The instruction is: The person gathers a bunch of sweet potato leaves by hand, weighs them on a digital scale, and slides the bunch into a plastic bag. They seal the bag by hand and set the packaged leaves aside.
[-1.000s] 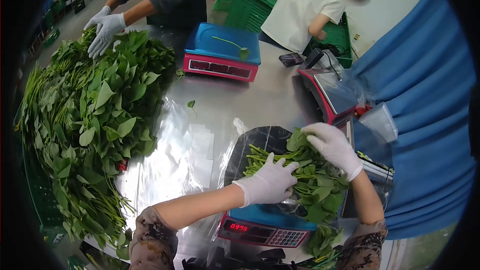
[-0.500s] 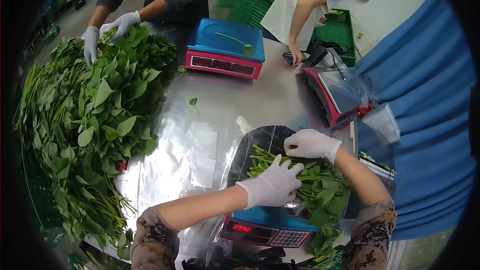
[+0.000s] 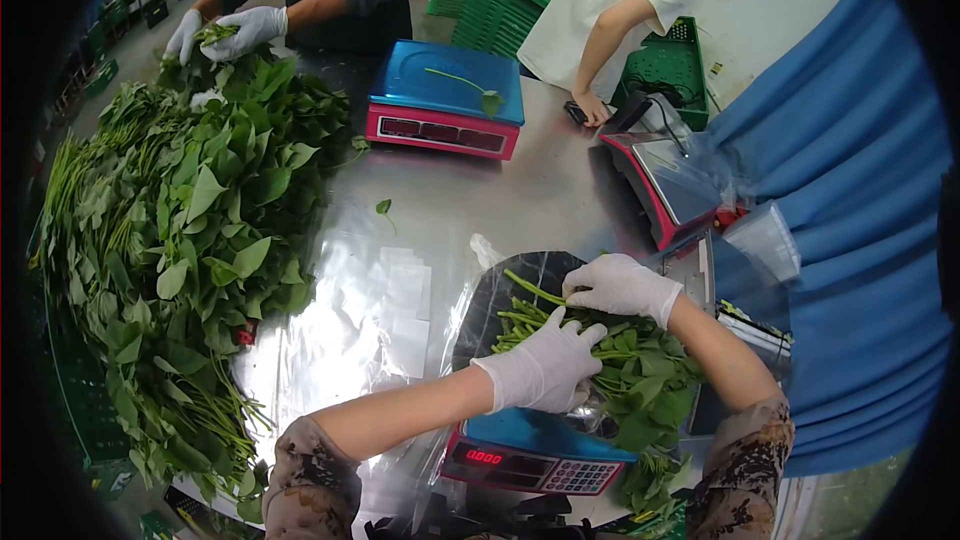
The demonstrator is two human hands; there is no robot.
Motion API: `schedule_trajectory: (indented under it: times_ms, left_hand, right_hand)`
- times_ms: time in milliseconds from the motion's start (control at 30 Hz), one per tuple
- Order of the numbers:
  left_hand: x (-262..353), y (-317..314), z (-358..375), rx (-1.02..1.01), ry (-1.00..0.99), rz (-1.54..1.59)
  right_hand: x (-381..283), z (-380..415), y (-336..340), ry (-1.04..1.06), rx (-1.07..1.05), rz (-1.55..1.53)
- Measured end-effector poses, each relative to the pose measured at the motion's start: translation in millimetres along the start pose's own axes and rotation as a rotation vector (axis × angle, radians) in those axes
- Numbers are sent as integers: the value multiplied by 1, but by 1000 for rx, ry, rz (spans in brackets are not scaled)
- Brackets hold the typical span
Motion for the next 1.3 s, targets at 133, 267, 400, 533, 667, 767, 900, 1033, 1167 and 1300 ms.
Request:
schedule_trajectory:
  times_ms: [133, 267, 400, 533, 667, 767, 900, 1033, 1167, 1300]
  left_hand:
    - [0, 2, 0, 2, -17, -5]
    - [-3, -5, 3, 145, -52, -16]
    - [-2, -4, 1, 83, -47, 7]
    - [-3, -1, 1, -4, -21, 53]
    - [-7, -6, 1, -15, 1, 94]
    - [-6, -3, 1, -45, 2, 77]
    - [-8, 1, -1, -79, -22, 61]
    - [-9, 2, -3, -158, 8, 105]
    - [-11, -3, -3, -157, -4, 92]
    - [-10, -6, -2, -138, 2, 116]
  right_hand:
    - [0, -2, -9, 13, -32, 53]
    - [-3, 3, -6, 16, -66, 52]
    - [-1, 6, -5, 30, -72, 45]
    - [0, 4, -6, 33, -56, 78]
    - [-8, 7, 0, 7, -47, 66]
    - [-10, 8, 2, -19, -55, 70]
    - [-13, 9, 3, -66, -111, 61]
    - [-17, 10, 7, -65, -105, 81]
    - [-27, 2, 26, 135, 119, 416]
    - [-42, -14, 33, 429, 343, 737]
Point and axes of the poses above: each hand's wrist, its own z-axis away from the middle knuckle, its own y-axis out of the back of the hand, x = y × z, the point moved 4 cm from there along -z, towards the middle knuckle, and after that the axes turned 1 degree about y, right-handed, at the moved point
